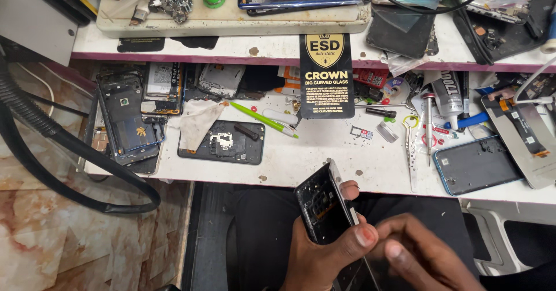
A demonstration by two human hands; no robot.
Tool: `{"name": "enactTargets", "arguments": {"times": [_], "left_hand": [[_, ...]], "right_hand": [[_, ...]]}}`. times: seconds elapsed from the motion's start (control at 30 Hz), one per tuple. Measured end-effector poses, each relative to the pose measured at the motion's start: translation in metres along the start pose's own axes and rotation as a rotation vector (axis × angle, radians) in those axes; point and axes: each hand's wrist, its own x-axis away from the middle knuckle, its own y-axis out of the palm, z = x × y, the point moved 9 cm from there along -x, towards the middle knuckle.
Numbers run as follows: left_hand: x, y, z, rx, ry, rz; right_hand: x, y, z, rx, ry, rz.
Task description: The person reassembles a smartphone by placing the back cover onto the chassis and pressing the edges to secure it. They then remove the cover again and use a screwdriver to manipulate internal components and screws near the camera module.
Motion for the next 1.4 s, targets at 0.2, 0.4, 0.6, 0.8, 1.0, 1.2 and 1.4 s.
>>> {"name": "enactTargets", "arguments": {"times": [0.2, 0.4, 0.6, 0.8, 1.0, 1.2, 1.4], "left_hand": [[0.006, 0.006, -0.007, -0.162, -0.061, -0.014], [0.029, 0.037, -0.014, -0.062, -0.279, -0.383], [0.028, 0.045, -0.014, -0.366, -0.314, -0.563], [0.034, 0.039, -0.009, -0.382, -0.391, -0.637], [0.031, 0.024, -0.045, -0.563, -0.493, -0.781], [0.045, 0.03, -0.054, -0.142, -0.69, -0.792], [0.049, 0.033, -0.024, -0.374, -0.087, -1.049]], "right_hand": [[0.015, -0.023, -0.081, -0.108, -0.438, 0.056], [0.015, -0.033, -0.129, -0.006, -0.424, 0.036], [0.026, -0.026, -0.134, 0.212, -0.47, -0.138], [0.011, -0.045, -0.106, 0.073, -0.203, -0.01], [-0.011, -0.007, -0.094, 0.035, 0.154, -0.57], [-0.003, 0.028, -0.114, 0.116, 0.089, -0.808], [-0.007, 0.035, -0.107, 0.11, 0.19, -0.767]]}}
